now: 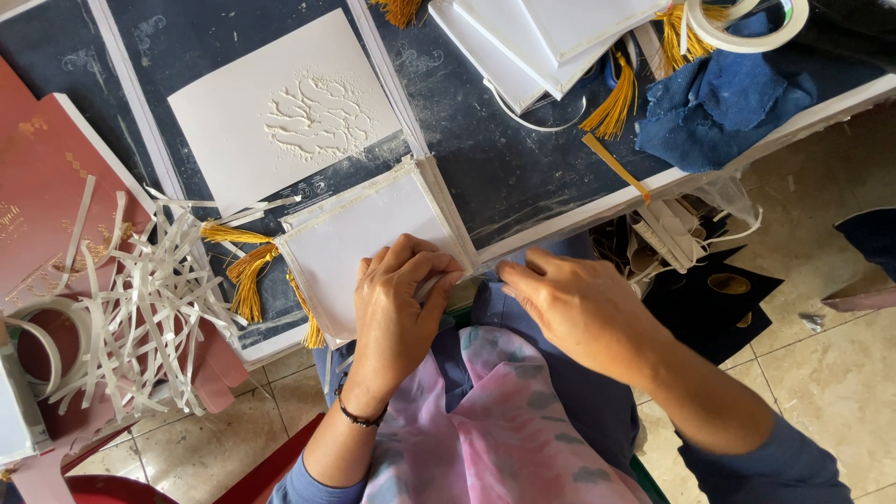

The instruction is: Assembling multi-layered invitation cards by applying adhesive strips and joining paper components.

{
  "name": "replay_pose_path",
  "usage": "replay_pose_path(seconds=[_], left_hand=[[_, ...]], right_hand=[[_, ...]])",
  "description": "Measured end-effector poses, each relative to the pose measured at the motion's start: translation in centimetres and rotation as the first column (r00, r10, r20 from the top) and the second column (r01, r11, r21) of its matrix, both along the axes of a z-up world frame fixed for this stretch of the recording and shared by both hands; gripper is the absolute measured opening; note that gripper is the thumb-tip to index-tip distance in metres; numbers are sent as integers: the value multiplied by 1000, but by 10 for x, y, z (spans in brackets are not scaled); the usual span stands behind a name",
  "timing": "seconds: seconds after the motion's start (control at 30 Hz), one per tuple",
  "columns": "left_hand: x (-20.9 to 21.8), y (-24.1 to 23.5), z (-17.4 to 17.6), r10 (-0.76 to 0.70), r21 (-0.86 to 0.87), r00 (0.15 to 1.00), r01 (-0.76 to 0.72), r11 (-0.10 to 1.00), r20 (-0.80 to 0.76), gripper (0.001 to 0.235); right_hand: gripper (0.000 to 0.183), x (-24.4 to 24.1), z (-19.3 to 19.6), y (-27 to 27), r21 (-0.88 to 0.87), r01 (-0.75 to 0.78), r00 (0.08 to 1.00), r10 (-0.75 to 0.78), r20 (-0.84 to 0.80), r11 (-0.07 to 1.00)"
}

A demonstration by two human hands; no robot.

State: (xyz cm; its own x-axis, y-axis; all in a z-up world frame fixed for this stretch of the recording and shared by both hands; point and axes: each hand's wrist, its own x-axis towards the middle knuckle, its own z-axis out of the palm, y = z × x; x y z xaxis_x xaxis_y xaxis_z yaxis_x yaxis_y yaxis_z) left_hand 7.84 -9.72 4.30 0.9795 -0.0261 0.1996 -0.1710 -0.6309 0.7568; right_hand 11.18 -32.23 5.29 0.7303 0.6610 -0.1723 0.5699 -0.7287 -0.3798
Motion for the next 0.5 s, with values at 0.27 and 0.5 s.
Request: replay_pose_path(seconds=[0.27,0.5], left_hand=[[1,-1,-4,16,-15,1000,-16,1000,-14,11],[0,-1,-6,5,-25,1000,-6,1000,-17,11]], right_hand=[[37,-26,-16,13,79,76,997,-78,22,994],[38,-42,-27,23,63,185,975,-191,116,981]])
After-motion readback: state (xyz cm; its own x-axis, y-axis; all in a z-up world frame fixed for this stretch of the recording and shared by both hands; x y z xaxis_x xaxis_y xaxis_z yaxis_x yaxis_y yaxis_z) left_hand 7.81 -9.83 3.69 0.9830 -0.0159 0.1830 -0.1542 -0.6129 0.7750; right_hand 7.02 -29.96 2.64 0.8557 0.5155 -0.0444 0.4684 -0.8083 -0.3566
